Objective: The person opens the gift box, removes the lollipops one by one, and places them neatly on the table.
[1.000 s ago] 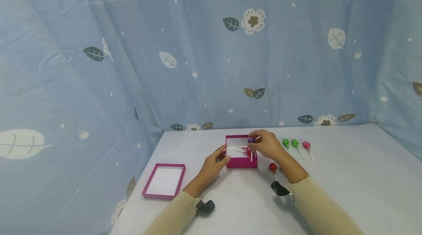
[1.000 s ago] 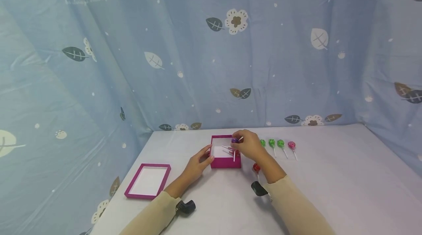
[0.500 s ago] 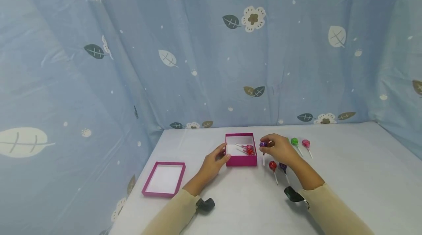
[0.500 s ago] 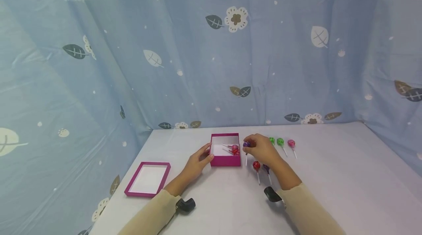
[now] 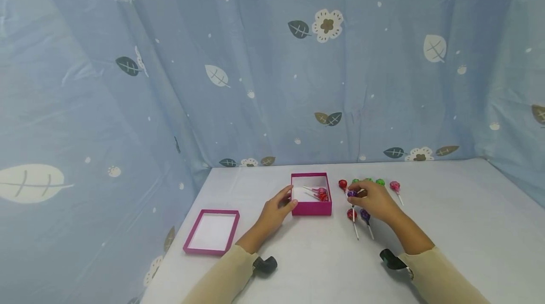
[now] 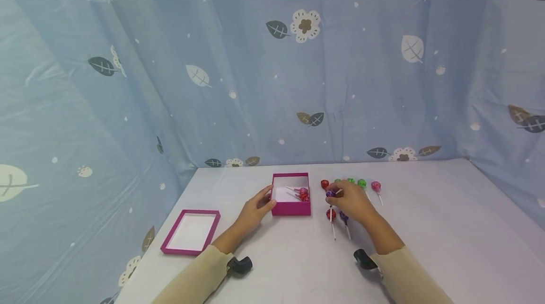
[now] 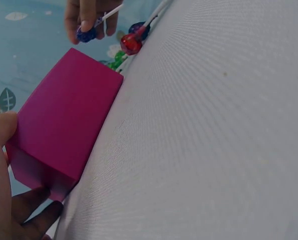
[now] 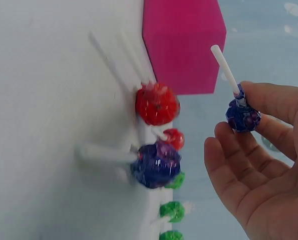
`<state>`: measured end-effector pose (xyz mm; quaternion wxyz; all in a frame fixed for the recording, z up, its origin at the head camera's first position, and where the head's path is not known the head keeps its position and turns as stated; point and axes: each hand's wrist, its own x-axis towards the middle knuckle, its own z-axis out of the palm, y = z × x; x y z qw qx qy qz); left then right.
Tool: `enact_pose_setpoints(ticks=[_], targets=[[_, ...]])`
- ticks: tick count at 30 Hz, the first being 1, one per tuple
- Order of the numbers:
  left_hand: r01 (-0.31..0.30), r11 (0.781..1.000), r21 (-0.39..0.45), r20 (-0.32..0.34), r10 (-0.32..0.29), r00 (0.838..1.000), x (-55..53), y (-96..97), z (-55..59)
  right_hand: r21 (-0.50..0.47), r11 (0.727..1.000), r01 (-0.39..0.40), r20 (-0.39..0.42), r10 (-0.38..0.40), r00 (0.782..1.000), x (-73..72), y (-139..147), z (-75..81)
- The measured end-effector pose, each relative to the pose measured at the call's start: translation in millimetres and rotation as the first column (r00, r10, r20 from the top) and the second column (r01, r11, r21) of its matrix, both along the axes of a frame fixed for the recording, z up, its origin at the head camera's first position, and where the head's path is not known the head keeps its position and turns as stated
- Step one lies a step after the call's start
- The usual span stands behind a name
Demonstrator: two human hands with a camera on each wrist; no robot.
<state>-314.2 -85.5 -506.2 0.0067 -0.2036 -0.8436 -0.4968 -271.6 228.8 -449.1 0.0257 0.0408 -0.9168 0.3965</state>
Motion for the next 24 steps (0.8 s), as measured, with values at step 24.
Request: enact_pose_setpoints(ticks=[24], targets=[[-0.005, 1.0, -0.01, -0.01, 0.005, 1.0, 4.9, 1.0, 4.9, 0.044, 0.999, -0.007, -0.012, 0.007, 1.0, 16.2, 36.8, -11.5]])
